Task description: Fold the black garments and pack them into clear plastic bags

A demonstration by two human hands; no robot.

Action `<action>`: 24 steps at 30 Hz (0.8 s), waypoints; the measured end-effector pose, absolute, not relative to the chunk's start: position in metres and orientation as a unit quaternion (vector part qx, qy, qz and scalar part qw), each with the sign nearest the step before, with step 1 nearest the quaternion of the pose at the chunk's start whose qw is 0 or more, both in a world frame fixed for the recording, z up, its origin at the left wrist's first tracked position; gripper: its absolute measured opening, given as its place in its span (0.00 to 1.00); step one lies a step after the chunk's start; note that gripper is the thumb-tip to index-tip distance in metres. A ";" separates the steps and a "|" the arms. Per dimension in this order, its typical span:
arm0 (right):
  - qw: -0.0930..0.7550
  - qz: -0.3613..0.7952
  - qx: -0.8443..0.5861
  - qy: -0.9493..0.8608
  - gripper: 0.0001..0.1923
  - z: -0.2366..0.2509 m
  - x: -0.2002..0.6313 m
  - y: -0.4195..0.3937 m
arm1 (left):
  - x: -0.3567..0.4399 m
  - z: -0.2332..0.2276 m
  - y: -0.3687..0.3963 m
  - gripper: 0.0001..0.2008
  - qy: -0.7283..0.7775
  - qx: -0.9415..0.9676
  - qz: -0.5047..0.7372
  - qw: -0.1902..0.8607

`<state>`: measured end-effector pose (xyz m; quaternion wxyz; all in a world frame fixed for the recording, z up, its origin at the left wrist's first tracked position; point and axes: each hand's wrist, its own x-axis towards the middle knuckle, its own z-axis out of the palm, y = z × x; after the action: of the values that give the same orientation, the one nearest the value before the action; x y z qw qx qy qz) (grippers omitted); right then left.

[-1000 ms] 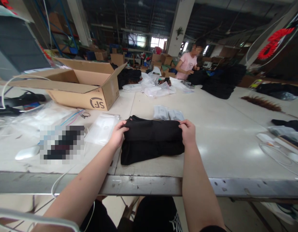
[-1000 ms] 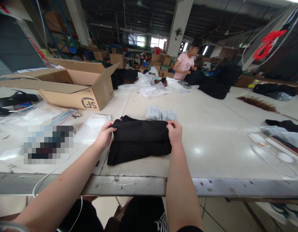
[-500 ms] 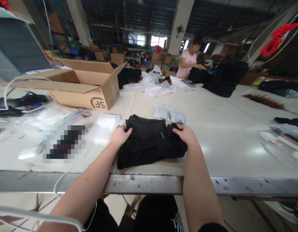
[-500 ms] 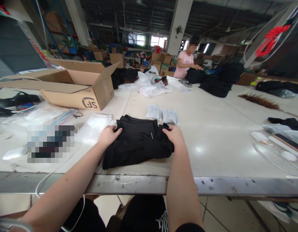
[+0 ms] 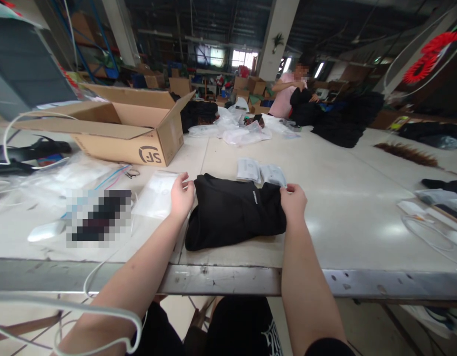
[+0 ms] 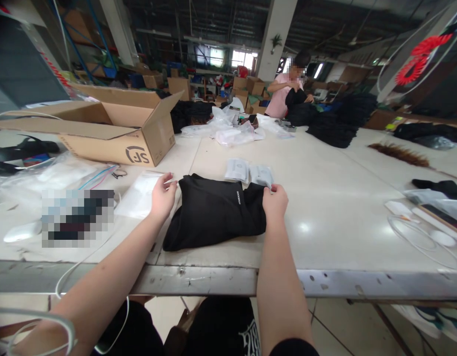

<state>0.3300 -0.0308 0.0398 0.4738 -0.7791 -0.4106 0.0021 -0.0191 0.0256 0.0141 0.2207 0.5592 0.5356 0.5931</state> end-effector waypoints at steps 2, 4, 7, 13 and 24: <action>0.479 -0.069 -0.764 -0.427 0.16 0.043 0.326 -0.033 | -0.018 0.020 0.013 0.19 0.524 0.628 0.551 0.166; 0.501 -0.168 -0.719 -0.451 0.14 0.052 0.319 -0.039 | -0.015 0.025 -0.003 0.19 0.477 0.734 0.458 0.155; 0.510 -0.253 -0.654 -0.498 0.16 0.069 0.304 -0.050 | -0.010 0.026 -0.022 0.31 0.445 0.844 0.253 0.163; 0.175 -0.054 -0.734 -0.655 0.34 0.051 0.272 -0.047 | -0.010 0.013 -0.025 0.46 0.473 0.862 0.051 0.178; 0.064 0.005 -0.756 -0.651 0.41 0.035 0.245 -0.039 | -0.012 0.012 -0.019 0.40 0.467 0.866 0.111 0.140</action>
<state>0.2453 -0.0389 0.0351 0.0636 -0.7562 -0.6512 0.0049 -0.0121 -0.0190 0.0124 0.1399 0.8659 0.4672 0.1113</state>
